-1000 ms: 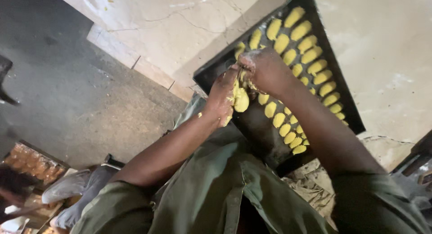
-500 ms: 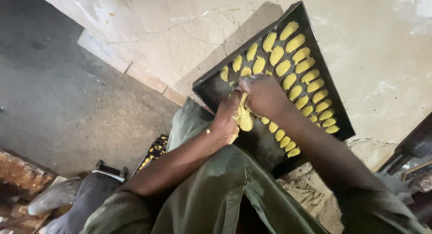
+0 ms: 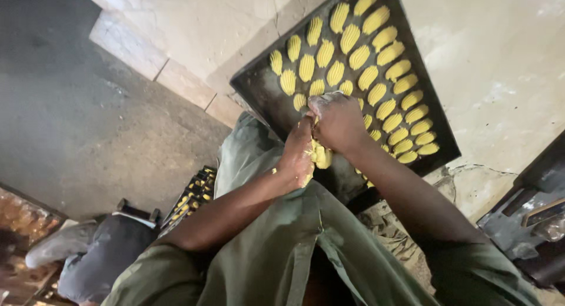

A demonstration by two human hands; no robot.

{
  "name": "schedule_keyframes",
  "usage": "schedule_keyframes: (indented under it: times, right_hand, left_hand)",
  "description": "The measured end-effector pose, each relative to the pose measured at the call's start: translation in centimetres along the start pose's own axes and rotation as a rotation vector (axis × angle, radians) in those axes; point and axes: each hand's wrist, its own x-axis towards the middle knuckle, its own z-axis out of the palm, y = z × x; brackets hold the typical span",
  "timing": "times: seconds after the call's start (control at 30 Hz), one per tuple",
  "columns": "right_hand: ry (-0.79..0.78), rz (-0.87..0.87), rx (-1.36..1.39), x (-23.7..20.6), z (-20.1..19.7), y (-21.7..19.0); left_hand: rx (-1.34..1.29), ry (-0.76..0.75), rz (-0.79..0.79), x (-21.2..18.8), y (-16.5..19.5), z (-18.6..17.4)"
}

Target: The person repeatedly pinches off small portions of yellow dough and places them in neat rows on a black baking tray. They continue filling the tray, then move to a new tray and repeat the process. The person also gathers loose dough from the work surface and adds it back to the main mass.

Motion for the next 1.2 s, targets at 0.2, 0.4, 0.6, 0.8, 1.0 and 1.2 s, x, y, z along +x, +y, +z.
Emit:
schedule_keyframes:
  times: [0.2, 0.4, 0.6, 0.8, 1.0, 1.2]
  right_hand:
    - [-0.603, -0.057, 0.207, -2.3, -1.5, 1.8]
    - [-0.037, -0.008, 0.007, -5.7, 0.9, 1.0]
    - [-0.442, -0.258, 0.152, -7.8, -0.2, 3.2]
    - [-0.039, -0.027, -0.029, -11.1, 2.4, 3.4]
    - [-0.269, -0.235, 0.108, -13.8, 3.1, 5.4]
    - [-0.044, -0.007, -0.002, -15.9, 3.3, 4.6]
  left_hand:
    - [-0.036, -0.108, 0.077, 0.4, -3.2, -0.7]
    - [-0.096, -0.115, 0.157, 0.1, -6.7, -0.6]
    - [-0.005, -0.2, 0.173, -0.4, -9.0, -0.8]
    - [0.029, -0.032, 0.23, -0.5, -11.9, -0.1]
    - [-0.114, -0.118, 0.022, -0.9, -13.9, -0.2]
    - [0.025, -0.022, 0.0, -1.3, -15.1, 0.2]
